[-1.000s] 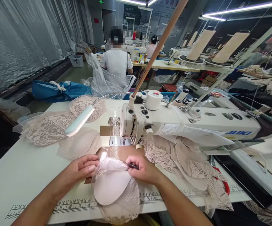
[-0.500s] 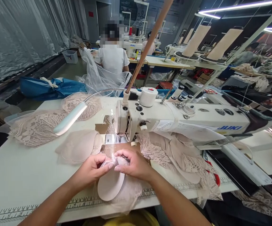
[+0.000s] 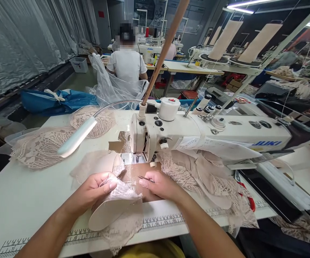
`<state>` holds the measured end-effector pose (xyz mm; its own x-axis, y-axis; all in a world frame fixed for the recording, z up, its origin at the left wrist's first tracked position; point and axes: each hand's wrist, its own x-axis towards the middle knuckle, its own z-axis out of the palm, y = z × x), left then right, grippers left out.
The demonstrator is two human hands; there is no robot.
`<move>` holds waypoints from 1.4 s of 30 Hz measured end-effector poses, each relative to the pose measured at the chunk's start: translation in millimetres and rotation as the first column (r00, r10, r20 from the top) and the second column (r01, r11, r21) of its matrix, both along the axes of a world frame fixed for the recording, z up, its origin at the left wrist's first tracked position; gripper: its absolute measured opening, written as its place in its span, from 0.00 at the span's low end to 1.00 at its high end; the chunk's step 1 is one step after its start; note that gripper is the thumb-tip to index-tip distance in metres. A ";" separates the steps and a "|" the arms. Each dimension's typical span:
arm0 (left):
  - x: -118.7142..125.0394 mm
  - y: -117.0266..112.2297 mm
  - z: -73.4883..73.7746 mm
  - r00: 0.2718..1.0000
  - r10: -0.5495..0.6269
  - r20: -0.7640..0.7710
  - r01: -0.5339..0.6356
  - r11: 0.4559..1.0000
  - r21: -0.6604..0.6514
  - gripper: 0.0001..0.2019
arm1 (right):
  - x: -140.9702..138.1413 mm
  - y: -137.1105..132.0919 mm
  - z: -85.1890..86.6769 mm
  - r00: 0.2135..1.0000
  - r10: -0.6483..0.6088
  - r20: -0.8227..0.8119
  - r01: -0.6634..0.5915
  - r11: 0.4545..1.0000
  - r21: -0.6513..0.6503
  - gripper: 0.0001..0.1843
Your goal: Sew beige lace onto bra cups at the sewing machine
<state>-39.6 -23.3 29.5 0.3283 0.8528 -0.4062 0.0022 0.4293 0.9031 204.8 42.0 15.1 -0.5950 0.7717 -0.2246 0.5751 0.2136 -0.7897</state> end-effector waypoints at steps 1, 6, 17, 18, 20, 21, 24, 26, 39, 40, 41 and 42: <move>-0.1 -0.3 -0.7 1.000 -0.012 -0.015 0.012 1.000 -0.003 0.17 | -1.9 -1.1 0.5 0.999 -0.039 -0.029 0.039 0.999 0.006 0.20; 12.6 -1.3 -14.1 0.994 -0.107 -0.018 0.108 0.993 0.051 0.18 | -17.6 -15.0 1.6 0.939 -0.030 -0.343 -0.038 0.981 -0.189 0.17; 31.9 -2.5 -18.4 0.994 -0.074 0.085 0.074 0.997 -0.003 0.16 | -10.1 -13.9 -1.2 0.930 -0.063 -0.363 0.055 0.998 -0.031 0.19; 31.6 -2.7 -17.3 0.993 -0.068 0.098 0.069 0.998 -0.004 0.16 | -6.1 -12.6 -0.7 0.932 -0.043 -0.361 0.027 0.998 -0.049 0.20; 30.5 -2.9 -15.9 0.994 -0.044 0.102 0.043 0.999 0.012 0.15 | -0.2 -10.4 -0.3 0.933 -0.003 -0.360 -0.018 0.998 -0.055 0.20; 29.8 -3.0 -15.6 0.995 -0.027 0.094 0.024 0.999 0.024 0.15 | 1.5 -9.5 -0.5 0.930 0.013 -0.367 -0.035 0.998 -0.053 0.19; 27.9 -2.9 -16.8 0.998 0.027 0.054 -0.030 0.998 0.047 0.14 | 2.2 -8.0 -2.5 0.928 0.018 -0.373 -0.060 0.993 -0.100 0.17; 27.3 -2.7 -18.8 0.998 0.041 0.055 -0.044 0.998 0.050 0.14 | 0.3 -8.5 -3.5 0.942 -0.001 -0.336 -0.059 0.984 -0.168 0.15; 29.6 -2.4 -27.4 0.998 0.016 0.056 -0.018 0.999 0.028 0.17 | -18.0 -20.2 0.3 0.922 -0.053 -0.384 0.003 0.992 -0.129 0.07; 30.0 -2.2 -26.3 0.998 0.023 0.059 -0.024 0.999 0.022 0.17 | -17.9 -19.6 -1.2 0.915 -0.078 -0.396 0.025 0.990 -0.139 0.07; 30.3 -1.9 -25.0 0.997 0.033 0.066 -0.034 0.999 0.016 0.16 | -17.3 -18.7 -2.6 0.907 -0.106 -0.407 0.044 0.987 -0.158 0.07; 30.3 -1.6 -23.6 0.996 0.046 0.076 -0.047 0.999 0.012 0.16 | -16.4 -17.7 -4.0 0.899 -0.132 -0.417 0.058 0.981 -0.185 0.08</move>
